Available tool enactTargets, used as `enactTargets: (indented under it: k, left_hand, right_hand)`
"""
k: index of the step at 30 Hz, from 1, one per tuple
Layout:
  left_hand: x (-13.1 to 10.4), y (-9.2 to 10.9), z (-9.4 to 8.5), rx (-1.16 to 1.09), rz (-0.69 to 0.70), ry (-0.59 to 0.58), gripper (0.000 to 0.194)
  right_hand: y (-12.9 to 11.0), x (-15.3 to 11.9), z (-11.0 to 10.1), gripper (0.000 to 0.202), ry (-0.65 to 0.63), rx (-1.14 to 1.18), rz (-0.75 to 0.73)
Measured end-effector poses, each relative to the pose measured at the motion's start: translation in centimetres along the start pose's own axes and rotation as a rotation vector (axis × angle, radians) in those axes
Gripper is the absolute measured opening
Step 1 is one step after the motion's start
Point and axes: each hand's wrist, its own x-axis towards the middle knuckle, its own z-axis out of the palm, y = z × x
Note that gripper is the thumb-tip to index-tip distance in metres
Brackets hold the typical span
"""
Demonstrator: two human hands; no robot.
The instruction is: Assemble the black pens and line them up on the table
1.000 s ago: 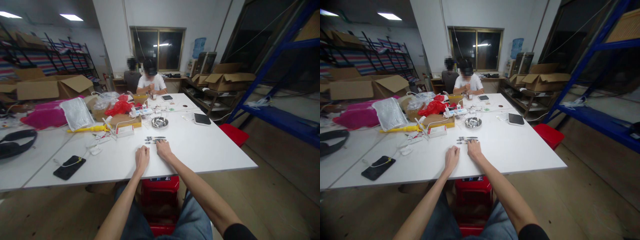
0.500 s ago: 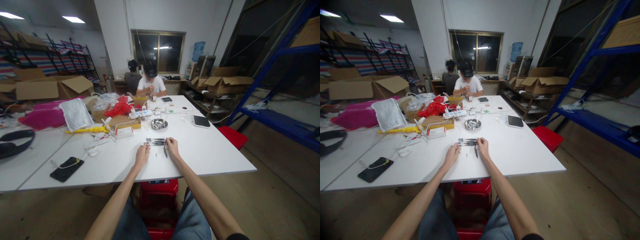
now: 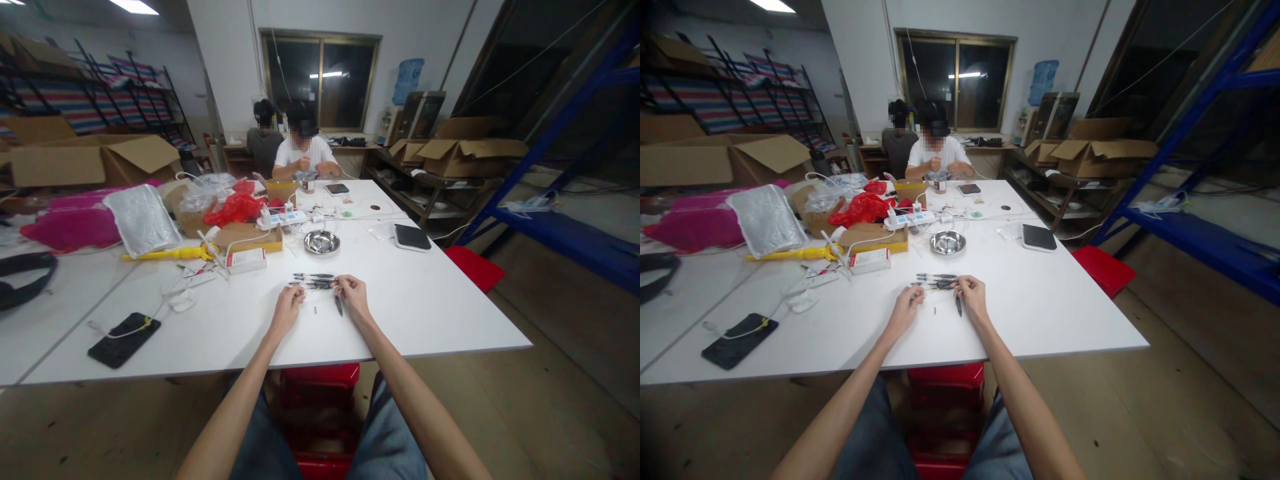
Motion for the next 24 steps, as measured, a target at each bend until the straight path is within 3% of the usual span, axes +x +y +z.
enactTargets:
  k: [10, 17, 24]
  left_hand:
    - [-0.04, 0.05, 0.01, 0.005, 0.014, 0.006, 0.014]
    - [-0.22, 0.38, -0.14, 0.036, 0.007, 0.029, 0.016]
    - [-0.35, 0.03, 0.01, 0.056, 0.031, 0.032, 0.019]
  right_hand:
    - [-0.64, -0.49, 0.55, 0.042, -0.119, -0.106, -0.034]
    - [-0.32, -0.34, 0.17, 0.044, -0.047, -0.053, -0.032]
    - [-0.21, -0.61, 0.38, 0.041, -0.105, -0.116, -0.047]
